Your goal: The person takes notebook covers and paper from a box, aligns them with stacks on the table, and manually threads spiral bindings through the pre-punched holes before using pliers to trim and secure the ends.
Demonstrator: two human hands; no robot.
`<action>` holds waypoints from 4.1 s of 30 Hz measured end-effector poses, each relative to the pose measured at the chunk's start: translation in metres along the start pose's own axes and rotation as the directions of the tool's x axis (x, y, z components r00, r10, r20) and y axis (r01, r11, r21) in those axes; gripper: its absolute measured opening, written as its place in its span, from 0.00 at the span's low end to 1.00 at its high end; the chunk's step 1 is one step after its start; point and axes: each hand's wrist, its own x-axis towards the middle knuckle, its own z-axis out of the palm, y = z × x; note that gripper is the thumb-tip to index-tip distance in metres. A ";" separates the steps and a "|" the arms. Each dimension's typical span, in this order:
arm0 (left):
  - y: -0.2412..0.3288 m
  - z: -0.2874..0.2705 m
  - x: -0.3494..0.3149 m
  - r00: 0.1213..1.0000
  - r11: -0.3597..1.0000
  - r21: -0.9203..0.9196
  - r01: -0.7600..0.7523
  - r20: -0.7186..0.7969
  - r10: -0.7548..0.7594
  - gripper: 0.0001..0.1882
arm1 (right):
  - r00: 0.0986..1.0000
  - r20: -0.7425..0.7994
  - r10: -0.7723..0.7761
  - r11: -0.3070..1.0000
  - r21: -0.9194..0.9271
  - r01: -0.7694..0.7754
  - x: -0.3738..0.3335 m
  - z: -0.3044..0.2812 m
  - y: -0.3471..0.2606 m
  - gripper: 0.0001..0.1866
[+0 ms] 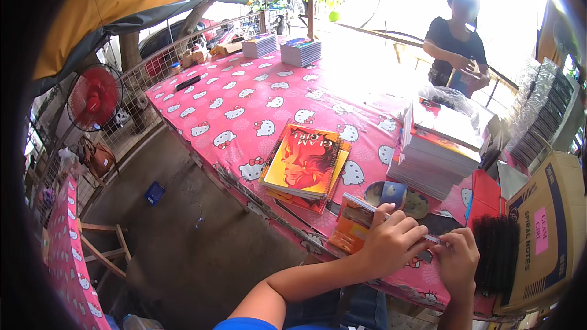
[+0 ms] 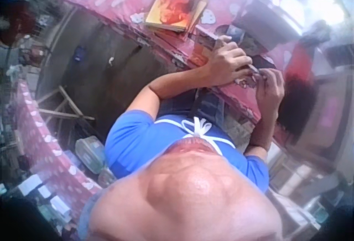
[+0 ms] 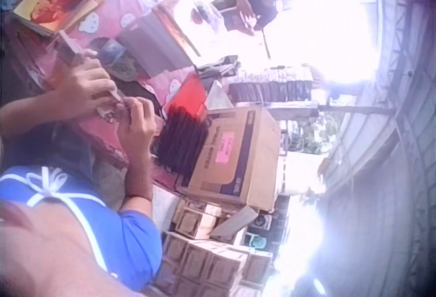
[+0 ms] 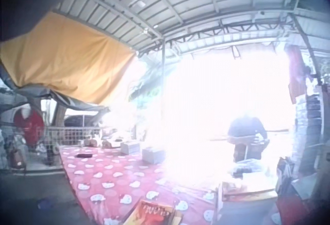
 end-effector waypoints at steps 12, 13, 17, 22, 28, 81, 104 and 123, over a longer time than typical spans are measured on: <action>0.010 -0.006 0.000 0.998 0.999 0.017 0.049 -0.030 -0.049 0.20 | 0.880 0.427 -0.205 0.973 -0.005 0.229 0.065 0.095 0.125 0.20; 0.013 -0.008 0.004 0.996 0.997 0.017 0.070 -0.056 -0.069 0.22 | 0.878 0.417 -0.237 0.961 -0.033 0.275 0.060 0.110 0.139 0.21; 0.011 -0.009 0.011 0.995 0.997 0.010 0.072 -0.065 -0.071 0.22 | 0.959 0.276 -0.057 0.995 -0.062 0.077 0.048 0.123 0.144 0.23; -0.003 -0.008 0.001 0.996 0.997 -0.029 0.074 0.047 -0.073 0.17 | 0.964 0.133 0.229 0.752 0.604 -0.262 0.036 0.051 0.129 0.21; -0.011 -0.003 0.008 0.998 0.999 -0.019 0.050 0.025 -0.049 0.19 | 0.933 0.280 0.226 0.785 0.514 -0.345 0.022 0.010 0.114 0.18; -0.094 -0.057 -0.033 0.685 0.155 -0.911 0.383 0.168 -0.709 0.13 | 0.887 0.461 0.022 0.548 0.737 -0.396 0.113 0.076 0.027 0.23; 0.019 -0.094 0.003 0.912 0.978 -0.161 -0.134 -0.406 0.058 0.12 | 0.782 0.193 0.592 0.759 -0.461 -0.460 -0.083 0.044 0.063 0.31; 0.008 -0.042 -0.055 0.967 0.975 -0.130 0.179 -0.158 -0.198 0.17 | 0.999 0.048 -0.022 0.899 0.437 -0.001 -0.040 0.029 -0.039 0.26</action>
